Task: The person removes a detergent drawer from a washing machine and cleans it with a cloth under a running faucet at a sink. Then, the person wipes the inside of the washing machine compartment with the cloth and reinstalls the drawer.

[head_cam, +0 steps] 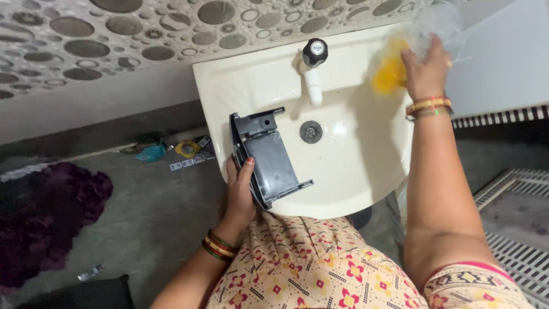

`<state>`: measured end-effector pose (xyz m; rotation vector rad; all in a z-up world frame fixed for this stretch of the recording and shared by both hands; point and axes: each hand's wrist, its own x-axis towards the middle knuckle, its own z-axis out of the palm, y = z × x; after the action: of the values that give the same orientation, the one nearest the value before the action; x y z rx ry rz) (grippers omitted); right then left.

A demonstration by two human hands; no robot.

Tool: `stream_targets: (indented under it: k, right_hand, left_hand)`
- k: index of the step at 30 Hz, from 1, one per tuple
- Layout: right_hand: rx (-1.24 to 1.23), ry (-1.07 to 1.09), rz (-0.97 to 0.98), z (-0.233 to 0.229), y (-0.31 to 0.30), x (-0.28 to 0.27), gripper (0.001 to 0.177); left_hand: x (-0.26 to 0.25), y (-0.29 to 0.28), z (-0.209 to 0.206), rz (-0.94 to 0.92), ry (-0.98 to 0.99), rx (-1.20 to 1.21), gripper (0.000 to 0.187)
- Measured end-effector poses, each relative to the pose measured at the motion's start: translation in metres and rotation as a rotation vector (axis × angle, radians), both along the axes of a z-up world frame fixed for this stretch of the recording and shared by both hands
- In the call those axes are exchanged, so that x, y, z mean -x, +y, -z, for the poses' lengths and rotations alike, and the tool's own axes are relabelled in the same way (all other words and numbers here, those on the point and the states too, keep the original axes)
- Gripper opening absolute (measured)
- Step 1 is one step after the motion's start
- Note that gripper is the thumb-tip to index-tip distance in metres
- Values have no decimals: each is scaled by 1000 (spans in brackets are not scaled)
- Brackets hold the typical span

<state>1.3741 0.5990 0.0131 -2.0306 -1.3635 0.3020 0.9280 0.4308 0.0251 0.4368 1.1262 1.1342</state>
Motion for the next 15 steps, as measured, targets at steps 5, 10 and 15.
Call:
stream_targets:
  k: [5,10,15]
  right_hand:
    - [202,-524,-156,-52,25,36,70]
    - [63,-291,-360,-78,31,106,53]
    - [359,-483,-678,-37,83,161,69]
  left_hand:
    - [-31,-9,5,-79,14,-81,42]
    - [-48,-9,18,-120,81,-148,45]
    - [-48,-4,40,-182,108,-169,48]
